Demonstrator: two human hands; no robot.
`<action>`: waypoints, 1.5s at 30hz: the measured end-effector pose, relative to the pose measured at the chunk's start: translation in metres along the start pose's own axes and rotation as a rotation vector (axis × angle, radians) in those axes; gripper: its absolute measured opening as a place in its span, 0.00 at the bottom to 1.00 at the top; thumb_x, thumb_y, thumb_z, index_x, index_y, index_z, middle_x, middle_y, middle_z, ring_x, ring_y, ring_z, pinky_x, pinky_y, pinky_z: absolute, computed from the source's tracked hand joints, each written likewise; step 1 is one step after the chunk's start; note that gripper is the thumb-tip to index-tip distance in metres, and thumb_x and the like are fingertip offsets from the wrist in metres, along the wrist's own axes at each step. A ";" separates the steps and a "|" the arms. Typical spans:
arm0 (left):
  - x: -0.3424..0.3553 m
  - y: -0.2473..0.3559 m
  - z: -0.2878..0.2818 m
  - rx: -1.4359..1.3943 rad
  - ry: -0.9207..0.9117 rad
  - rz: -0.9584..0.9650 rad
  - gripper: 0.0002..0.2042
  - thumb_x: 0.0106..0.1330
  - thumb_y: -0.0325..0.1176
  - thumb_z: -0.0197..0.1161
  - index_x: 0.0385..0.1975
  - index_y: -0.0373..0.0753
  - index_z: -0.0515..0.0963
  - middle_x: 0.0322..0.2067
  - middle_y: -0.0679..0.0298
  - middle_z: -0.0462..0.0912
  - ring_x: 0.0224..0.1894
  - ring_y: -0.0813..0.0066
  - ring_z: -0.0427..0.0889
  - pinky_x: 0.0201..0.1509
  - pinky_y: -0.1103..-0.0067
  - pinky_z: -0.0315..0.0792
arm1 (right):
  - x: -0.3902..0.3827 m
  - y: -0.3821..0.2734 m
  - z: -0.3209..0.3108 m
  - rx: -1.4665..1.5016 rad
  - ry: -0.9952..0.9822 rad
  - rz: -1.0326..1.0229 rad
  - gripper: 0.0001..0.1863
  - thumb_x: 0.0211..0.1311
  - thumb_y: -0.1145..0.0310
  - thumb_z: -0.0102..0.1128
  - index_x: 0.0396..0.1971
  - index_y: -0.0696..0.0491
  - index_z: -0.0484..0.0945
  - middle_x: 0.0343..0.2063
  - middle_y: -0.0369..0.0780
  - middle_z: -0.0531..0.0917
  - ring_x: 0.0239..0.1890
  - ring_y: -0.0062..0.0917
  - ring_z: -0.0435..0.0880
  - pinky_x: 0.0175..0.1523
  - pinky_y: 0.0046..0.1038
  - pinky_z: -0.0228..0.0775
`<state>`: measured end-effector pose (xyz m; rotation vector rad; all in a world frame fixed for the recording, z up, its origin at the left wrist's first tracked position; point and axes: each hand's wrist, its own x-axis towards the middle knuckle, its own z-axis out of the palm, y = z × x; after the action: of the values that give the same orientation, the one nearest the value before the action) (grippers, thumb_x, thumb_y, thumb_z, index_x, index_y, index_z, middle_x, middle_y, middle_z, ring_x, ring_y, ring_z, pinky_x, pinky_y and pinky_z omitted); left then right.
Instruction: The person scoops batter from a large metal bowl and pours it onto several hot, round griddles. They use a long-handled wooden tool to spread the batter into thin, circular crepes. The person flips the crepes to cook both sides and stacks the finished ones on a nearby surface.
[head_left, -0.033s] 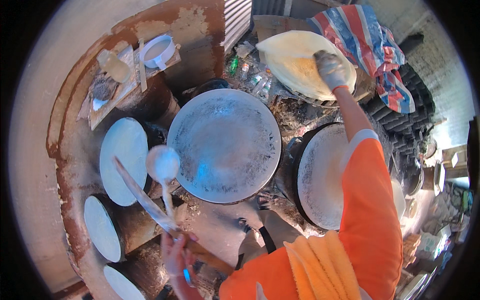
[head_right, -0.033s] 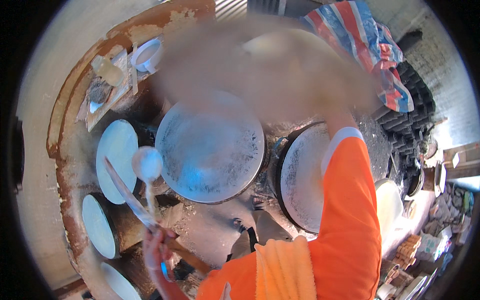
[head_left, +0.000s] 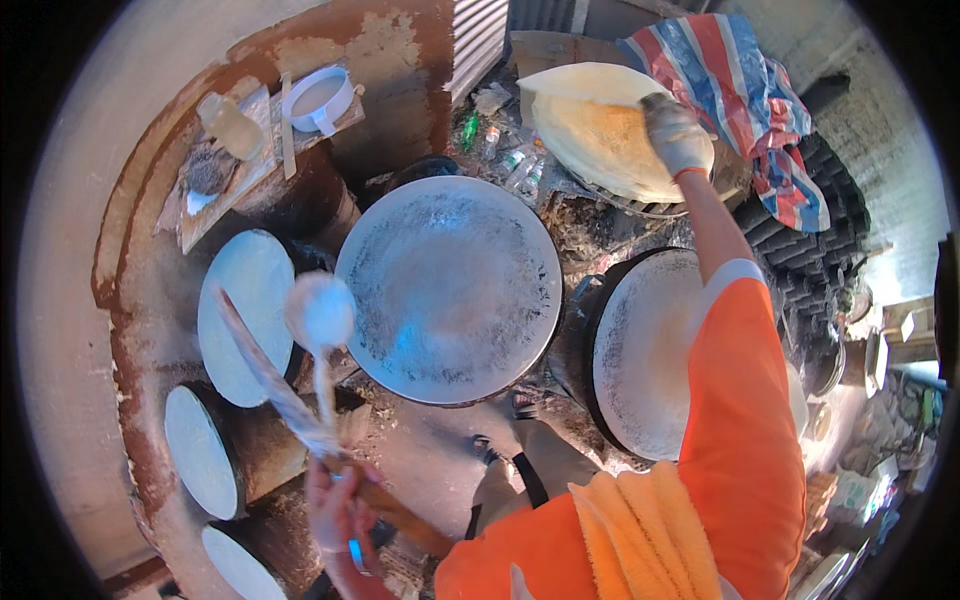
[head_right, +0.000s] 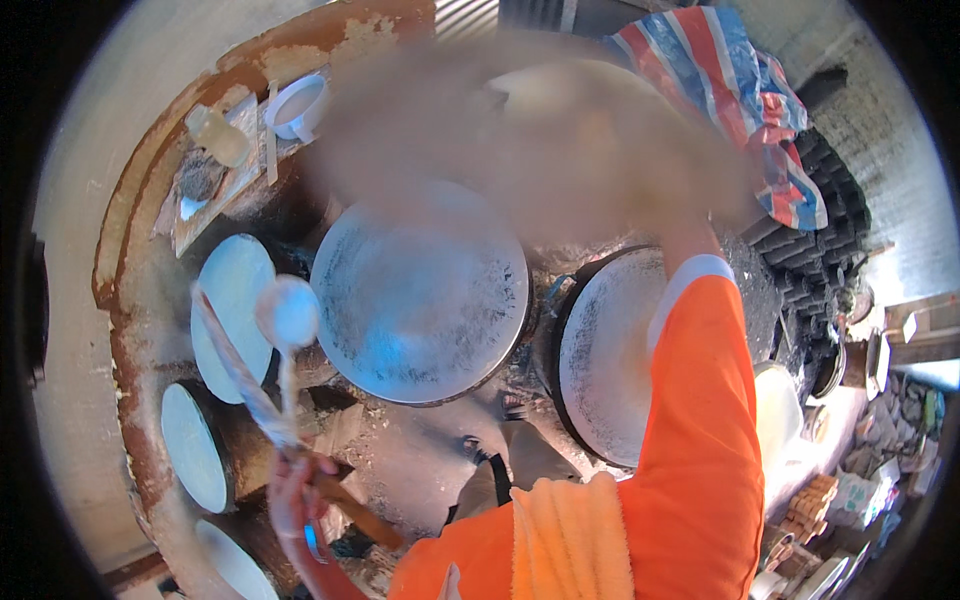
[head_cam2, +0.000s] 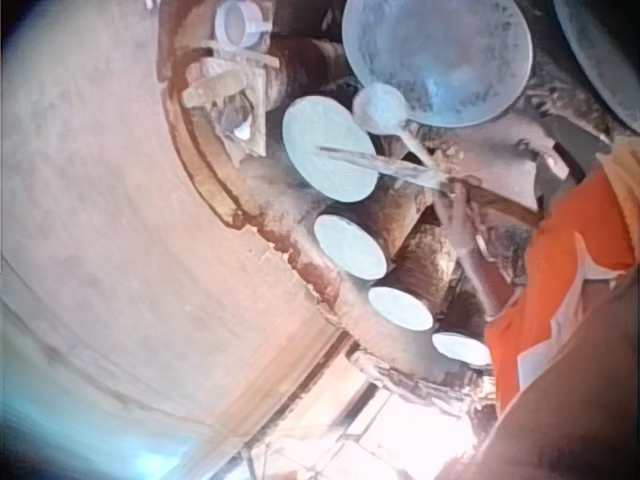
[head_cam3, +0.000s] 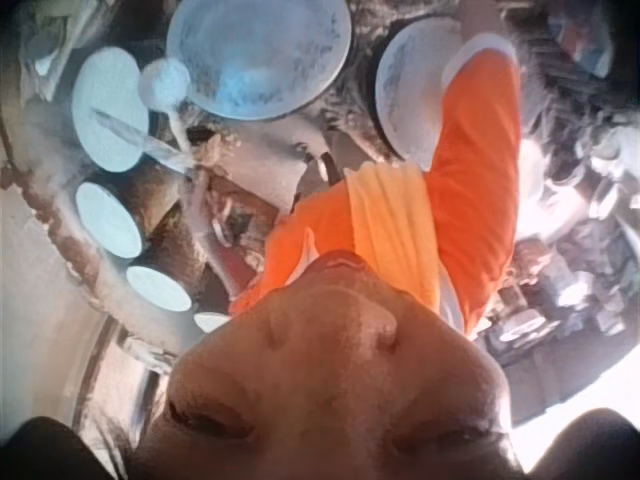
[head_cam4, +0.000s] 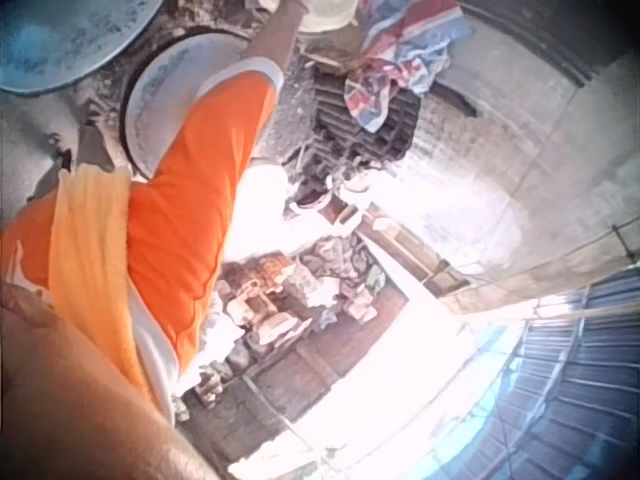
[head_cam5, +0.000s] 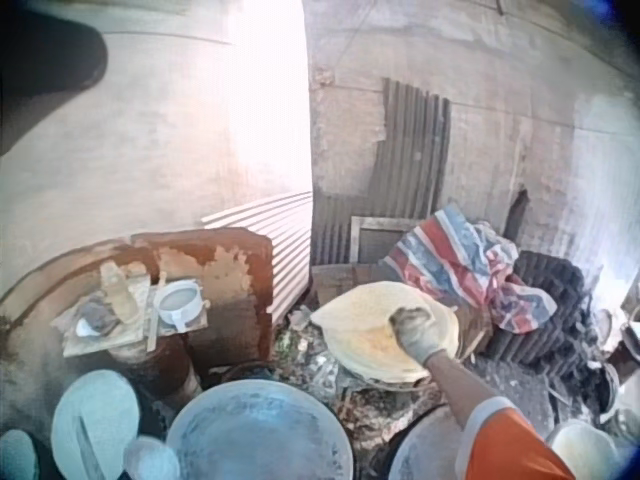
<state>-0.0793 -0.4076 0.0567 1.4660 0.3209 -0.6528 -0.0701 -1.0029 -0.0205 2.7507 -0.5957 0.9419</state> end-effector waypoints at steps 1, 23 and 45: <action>0.003 0.008 -0.007 -0.128 -0.145 0.088 0.19 0.62 0.27 0.50 0.53 0.35 0.58 0.25 0.52 0.74 0.05 0.86 0.57 0.05 0.90 0.51 | 0.002 0.025 -0.011 -0.096 0.029 0.000 0.13 0.60 0.64 0.42 0.36 0.50 0.76 0.35 0.41 0.79 0.38 0.34 0.78 0.45 0.32 0.69; -0.167 -0.154 -0.197 -0.788 0.019 0.345 0.12 0.66 0.31 0.47 0.47 0.41 0.59 0.29 0.57 0.78 0.10 0.86 0.61 0.11 0.87 0.56 | -0.231 -0.391 -0.190 0.940 -0.365 -0.327 0.15 0.53 0.66 0.54 0.42 0.54 0.74 0.42 0.43 0.75 0.40 0.30 0.77 0.42 0.28 0.69; -0.499 -0.440 -0.399 -1.083 1.583 0.469 0.13 0.65 0.29 0.49 0.49 0.37 0.62 0.32 0.59 0.77 0.09 0.91 0.57 0.10 0.92 0.52 | -0.599 -0.990 -0.318 1.253 -2.644 0.394 0.25 0.61 0.57 0.49 0.51 0.60 0.66 0.39 0.40 0.74 0.37 0.20 0.75 0.42 0.20 0.69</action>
<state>-0.6569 0.0981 -0.0541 0.6183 1.2320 1.0910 -0.2558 0.1723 -0.1749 -0.8784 0.1975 1.6146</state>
